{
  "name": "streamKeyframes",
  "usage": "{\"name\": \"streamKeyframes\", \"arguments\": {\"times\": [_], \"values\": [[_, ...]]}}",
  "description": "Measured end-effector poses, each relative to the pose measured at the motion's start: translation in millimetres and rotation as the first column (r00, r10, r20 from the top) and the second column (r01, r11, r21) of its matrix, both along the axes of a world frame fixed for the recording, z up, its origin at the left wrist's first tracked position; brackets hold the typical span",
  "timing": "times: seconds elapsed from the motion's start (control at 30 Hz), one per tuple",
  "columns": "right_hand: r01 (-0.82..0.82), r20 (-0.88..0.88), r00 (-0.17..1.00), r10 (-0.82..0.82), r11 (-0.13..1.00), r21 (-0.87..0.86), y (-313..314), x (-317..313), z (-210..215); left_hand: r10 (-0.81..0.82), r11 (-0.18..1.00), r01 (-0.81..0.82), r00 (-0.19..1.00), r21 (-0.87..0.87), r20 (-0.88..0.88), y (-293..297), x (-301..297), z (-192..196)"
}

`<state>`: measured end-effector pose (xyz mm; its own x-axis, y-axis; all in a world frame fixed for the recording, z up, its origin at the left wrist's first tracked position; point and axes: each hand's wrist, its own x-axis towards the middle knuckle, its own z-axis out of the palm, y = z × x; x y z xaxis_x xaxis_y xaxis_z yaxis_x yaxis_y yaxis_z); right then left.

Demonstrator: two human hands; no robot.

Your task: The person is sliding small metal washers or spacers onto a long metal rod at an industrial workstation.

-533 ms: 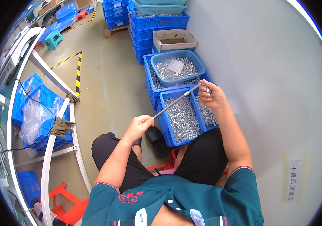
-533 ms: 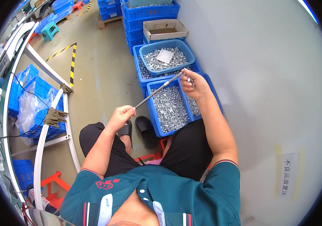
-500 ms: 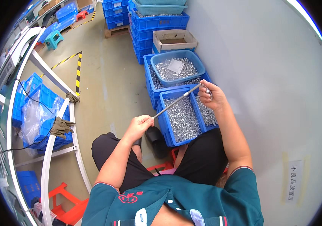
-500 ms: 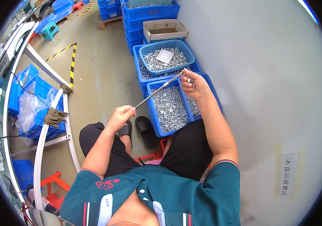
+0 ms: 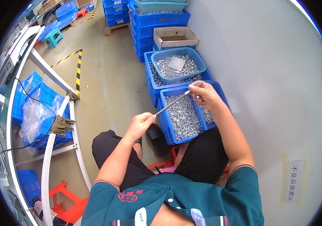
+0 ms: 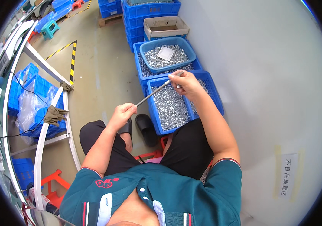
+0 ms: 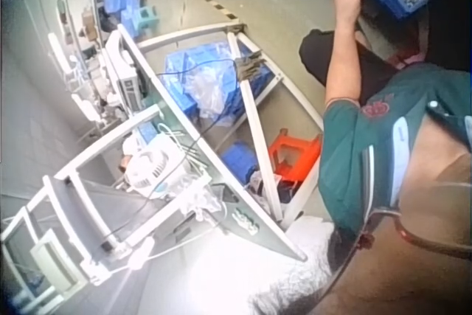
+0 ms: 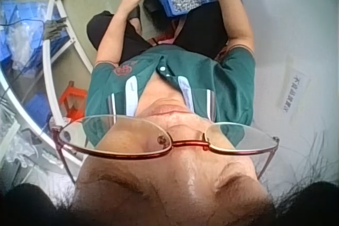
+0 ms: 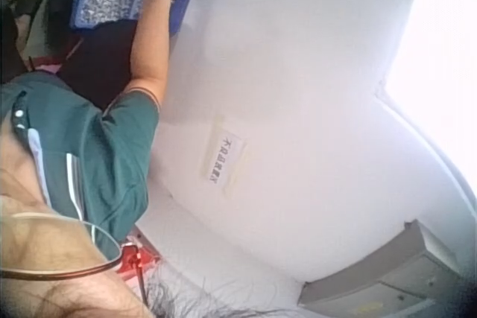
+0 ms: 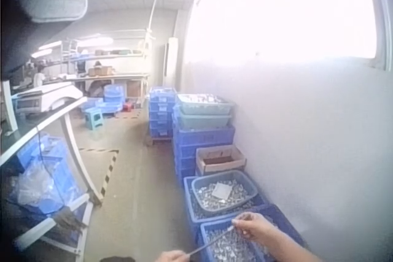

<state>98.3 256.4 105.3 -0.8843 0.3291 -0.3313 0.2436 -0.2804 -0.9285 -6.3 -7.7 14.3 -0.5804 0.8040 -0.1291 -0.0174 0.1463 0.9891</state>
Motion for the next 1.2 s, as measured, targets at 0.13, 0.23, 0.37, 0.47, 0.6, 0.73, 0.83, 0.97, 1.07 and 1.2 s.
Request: {"name": "streamKeyframes", "arguments": {"times": [0.13, 0.23, 0.37, 0.47, 0.6, 0.73, 0.83, 0.97, 1.07, 1.2], "values": [[-0.14, 0.031, 0.988, 0.151, 0.962, -0.233, 4.2, 0.3, -1.3, 0.0, 1.0, -0.001, 1.0, 0.03, 0.023, 4.6, -1.8, -0.5], [-0.069, 0.002, 0.997, 0.08, 0.865, -0.497, 23.0, 6.0, -6.4, 0.02, 0.995, -0.021, 1.0, 0.095, 0.013, 6.7, -1.5, -2.8], [0.057, 0.025, 0.998, -0.052, 0.829, -0.557, 31.4, 6.6, -12.5, 0.031, 0.998, -0.036, 0.995, 0.056, 0.096, 4.1, -5.1, -3.4], [0.122, 0.072, 0.993, -0.099, 0.831, -0.543, 31.9, 7.2, -13.8, 0.045, 0.996, -0.05, 0.997, 0.072, 0.068, 2.4, -4.0, -1.8], [0.104, 0.012, 0.993, -0.114, 0.855, -0.508, 33.5, 8.6, -14.4, 0.057, 0.998, -0.057, 0.997, -0.009, 0.044, -2.2, -2.0, 6.2], [0.055, -0.09, 0.99, -0.112, 0.873, -0.484, 33.0, 10.8, -12.7, 0.036, 0.999, -0.035, 0.999, -0.021, 0.024, -5.5, -2.5, 2.9], [0.061, -0.086, 0.99, -0.115, 0.879, -0.473, 32.4, 10.9, -11.1, 0.011, 1.0, -0.011, 1.0, -0.025, 0.02, -6.1, -2.8, 0.3], [0.002, -0.118, 0.992, -0.053, 0.915, -0.403, 30.7, 10.2, -9.2, 0.013, 1.0, -0.013, 1.0, 0.009, -0.025, -5.0, -1.2, -3.6], [-0.014, -0.109, 0.994, -0.018, 0.959, -0.283, 26.2, 8.3, -1.7, 0.031, 0.999, -0.028, 0.996, 0.035, -0.079, -6.4, -2.9, -7.4], [0.052, -0.025, 0.998, -0.055, 0.99, -0.13, 24.3, 9.6, 3.9, 0.071, 0.995, -0.08, 0.985, -0.055, -0.156, -7.7, -2.0, -0.4]]}}
